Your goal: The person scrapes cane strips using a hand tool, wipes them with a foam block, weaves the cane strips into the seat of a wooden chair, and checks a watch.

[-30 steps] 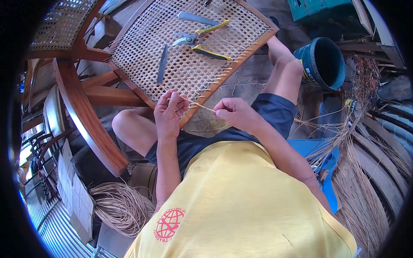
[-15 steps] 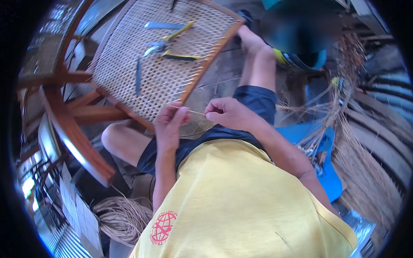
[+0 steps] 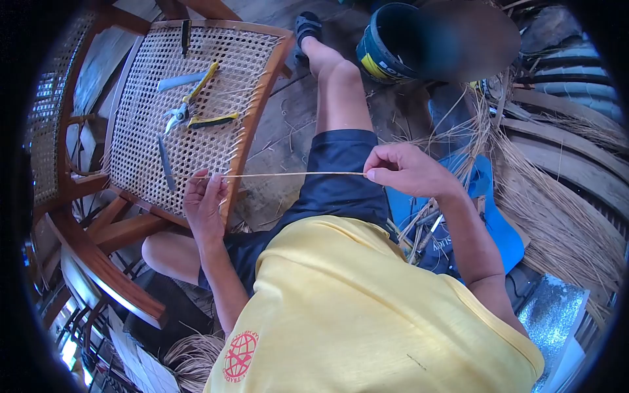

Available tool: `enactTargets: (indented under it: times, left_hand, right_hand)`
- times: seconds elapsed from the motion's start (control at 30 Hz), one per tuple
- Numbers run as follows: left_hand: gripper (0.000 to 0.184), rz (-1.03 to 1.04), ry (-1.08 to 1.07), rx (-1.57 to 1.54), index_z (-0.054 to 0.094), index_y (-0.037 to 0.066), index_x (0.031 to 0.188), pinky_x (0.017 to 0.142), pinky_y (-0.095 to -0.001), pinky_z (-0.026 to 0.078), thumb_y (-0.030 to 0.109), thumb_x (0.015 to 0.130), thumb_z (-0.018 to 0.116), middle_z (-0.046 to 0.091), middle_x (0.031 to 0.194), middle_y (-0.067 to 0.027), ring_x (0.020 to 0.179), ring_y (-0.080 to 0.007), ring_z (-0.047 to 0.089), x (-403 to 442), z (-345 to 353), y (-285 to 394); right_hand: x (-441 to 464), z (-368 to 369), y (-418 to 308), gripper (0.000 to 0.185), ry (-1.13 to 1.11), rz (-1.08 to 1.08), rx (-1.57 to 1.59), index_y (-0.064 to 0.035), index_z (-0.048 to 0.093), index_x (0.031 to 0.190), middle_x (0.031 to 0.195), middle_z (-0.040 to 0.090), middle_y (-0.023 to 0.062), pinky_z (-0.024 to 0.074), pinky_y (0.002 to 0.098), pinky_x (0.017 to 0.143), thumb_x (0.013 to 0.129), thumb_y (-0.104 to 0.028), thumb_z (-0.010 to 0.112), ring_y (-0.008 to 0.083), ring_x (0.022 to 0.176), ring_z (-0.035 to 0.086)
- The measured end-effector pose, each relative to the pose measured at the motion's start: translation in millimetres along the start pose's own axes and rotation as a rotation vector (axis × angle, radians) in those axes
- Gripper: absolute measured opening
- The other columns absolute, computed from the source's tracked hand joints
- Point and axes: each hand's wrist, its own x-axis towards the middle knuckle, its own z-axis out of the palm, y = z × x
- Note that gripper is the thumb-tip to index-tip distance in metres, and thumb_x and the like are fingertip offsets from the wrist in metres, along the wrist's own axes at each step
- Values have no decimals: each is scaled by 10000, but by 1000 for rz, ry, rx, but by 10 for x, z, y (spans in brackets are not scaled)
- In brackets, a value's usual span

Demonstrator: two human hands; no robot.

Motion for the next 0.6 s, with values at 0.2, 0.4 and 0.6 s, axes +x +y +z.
enactTargets:
  times: [0.2,0.4,0.6]
  left_hand:
    - [252,12,15,-26,603,21,1141,684,-198,525,67,913,700,702,886,-60,737,-80,653,14,-70,-16]
    - [273,87,207,-122,598,38,1172,697,-231,551,88,921,697,705,917,-65,769,-108,674,77,-457,23]
    - [212,43,321,-323,606,38,1159,663,-250,570,133,972,638,685,874,-50,769,-121,681,161,-744,116]
  right_hand:
    - [66,17,-17,144,-18,-5,-23,-3,669,961,798,623,-2,457,233,665,922,-139,640,55,743,537]
    - [173,32,-40,125,-11,-121,-250,6,656,937,784,621,43,486,280,681,892,-111,644,101,741,580]
    - [414,205,-172,168,-63,-46,-458,25,645,974,880,650,116,505,307,750,880,-114,654,182,838,642]
